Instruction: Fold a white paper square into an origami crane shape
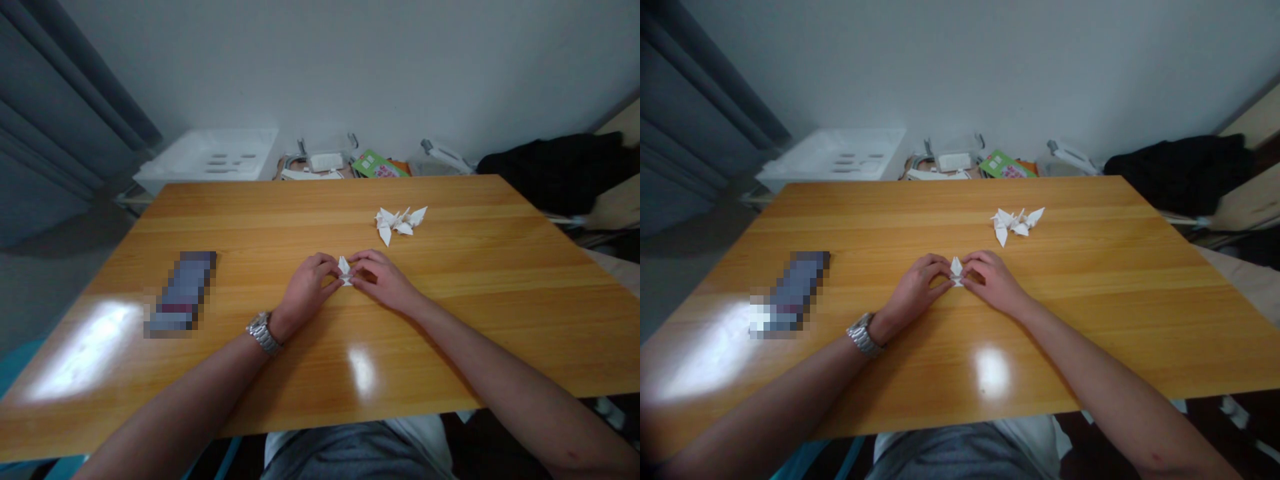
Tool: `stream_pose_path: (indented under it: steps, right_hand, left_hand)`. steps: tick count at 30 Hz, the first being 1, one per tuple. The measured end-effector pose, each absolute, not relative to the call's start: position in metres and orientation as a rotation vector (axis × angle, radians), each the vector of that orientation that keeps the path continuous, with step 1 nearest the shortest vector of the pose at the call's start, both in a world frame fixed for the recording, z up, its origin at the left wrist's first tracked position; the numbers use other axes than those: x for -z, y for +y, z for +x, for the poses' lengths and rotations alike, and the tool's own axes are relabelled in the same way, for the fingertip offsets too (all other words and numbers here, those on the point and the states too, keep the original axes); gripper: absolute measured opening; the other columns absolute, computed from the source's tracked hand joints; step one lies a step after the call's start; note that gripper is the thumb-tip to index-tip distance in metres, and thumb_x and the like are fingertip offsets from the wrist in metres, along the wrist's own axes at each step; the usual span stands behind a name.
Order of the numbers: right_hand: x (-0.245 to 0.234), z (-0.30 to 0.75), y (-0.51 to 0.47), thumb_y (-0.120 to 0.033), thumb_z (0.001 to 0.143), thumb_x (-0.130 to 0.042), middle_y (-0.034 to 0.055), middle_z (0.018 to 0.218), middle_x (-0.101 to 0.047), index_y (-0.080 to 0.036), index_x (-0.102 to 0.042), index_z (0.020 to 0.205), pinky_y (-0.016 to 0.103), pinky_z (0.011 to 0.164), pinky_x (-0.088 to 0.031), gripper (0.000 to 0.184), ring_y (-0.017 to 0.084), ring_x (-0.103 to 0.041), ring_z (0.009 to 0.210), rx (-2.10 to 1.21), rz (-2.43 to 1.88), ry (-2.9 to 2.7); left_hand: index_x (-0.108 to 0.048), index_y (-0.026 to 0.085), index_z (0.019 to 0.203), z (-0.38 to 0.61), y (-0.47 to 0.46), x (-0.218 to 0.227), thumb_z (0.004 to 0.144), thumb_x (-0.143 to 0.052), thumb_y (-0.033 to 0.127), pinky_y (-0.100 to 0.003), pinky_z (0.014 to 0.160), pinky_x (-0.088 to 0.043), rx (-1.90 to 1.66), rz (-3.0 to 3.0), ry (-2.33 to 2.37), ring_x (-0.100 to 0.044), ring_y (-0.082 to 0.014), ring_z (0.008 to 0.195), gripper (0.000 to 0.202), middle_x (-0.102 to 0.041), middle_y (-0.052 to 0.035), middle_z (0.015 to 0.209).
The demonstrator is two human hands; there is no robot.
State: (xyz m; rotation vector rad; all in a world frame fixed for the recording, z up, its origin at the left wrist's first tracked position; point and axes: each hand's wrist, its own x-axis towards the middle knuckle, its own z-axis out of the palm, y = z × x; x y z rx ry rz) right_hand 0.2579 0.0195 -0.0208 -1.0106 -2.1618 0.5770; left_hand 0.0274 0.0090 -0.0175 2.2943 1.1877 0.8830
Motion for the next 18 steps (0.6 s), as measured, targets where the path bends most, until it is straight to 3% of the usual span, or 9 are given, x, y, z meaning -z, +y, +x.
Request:
stream_pose_path:
  steps: [18]
  right_hand:
    - [0.0141,0.257,0.0182,-0.018,0.095,-0.063,0.0091,0.113,-0.071,-0.025,-0.077,0.098,0.044,0.094,-0.055,0.016,0.025,-0.066,0.107,-0.459,-0.923,-2.268]
  left_hand:
    - [-0.068,0.02,0.102,0.0298,0.0064,0.0151,0.096,-0.067,0.023,-0.039,0.094,-0.053,-0.803,2.445,1.196,-0.065,-0.0229,0.105,0.007,-0.068,-0.0069,0.114]
